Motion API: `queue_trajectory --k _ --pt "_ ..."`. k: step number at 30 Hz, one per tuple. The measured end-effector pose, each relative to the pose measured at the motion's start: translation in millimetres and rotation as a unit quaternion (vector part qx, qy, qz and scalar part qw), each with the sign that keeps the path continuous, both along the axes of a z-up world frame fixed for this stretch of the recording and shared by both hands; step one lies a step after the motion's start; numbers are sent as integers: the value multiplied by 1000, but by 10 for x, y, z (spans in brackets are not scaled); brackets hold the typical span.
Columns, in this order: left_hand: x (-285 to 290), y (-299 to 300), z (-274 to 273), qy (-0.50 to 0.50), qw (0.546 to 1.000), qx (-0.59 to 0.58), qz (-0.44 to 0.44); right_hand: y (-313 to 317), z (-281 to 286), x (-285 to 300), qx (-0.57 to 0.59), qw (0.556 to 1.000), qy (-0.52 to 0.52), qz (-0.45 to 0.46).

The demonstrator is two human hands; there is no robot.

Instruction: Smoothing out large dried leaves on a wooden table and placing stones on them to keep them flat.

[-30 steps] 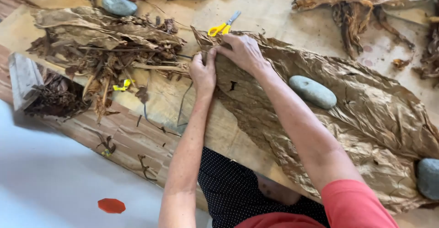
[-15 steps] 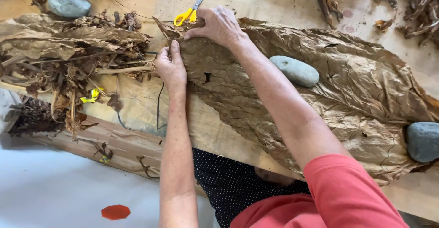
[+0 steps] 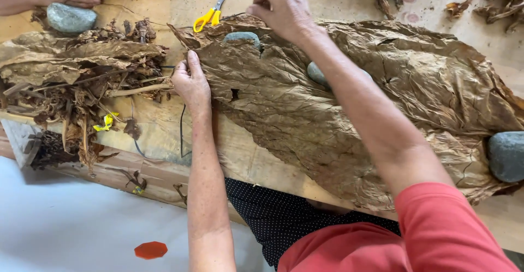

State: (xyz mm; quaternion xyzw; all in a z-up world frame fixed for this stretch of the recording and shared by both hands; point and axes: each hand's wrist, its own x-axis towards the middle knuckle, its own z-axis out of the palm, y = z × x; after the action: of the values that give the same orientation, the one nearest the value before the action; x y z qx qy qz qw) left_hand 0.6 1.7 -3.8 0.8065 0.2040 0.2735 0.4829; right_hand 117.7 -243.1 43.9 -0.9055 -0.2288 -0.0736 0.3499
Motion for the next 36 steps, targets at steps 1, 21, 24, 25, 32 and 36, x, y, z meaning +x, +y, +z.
queue_trajectory --k 1,21,24,25,32,36 --pt "-20 -33 67 -7 1000 -21 3 -124 122 -107 20 999 -34 14" --pt "469 405 -162 6 994 39 104 -560 -148 -1977 -176 956 -166 165" --pt "401 334 175 29 981 185 55 -534 -242 -1937 -179 956 -169 159" --pt "284 183 438 33 972 230 28 -528 -258 -1936 -178 957 -166 158" --pt "419 -519 710 -100 865 448 -201 -483 -357 -1927 -167 960 -170 146" --pt "465 -1066 707 -50 816 434 -378 -492 -238 -1903 -106 969 -191 113"
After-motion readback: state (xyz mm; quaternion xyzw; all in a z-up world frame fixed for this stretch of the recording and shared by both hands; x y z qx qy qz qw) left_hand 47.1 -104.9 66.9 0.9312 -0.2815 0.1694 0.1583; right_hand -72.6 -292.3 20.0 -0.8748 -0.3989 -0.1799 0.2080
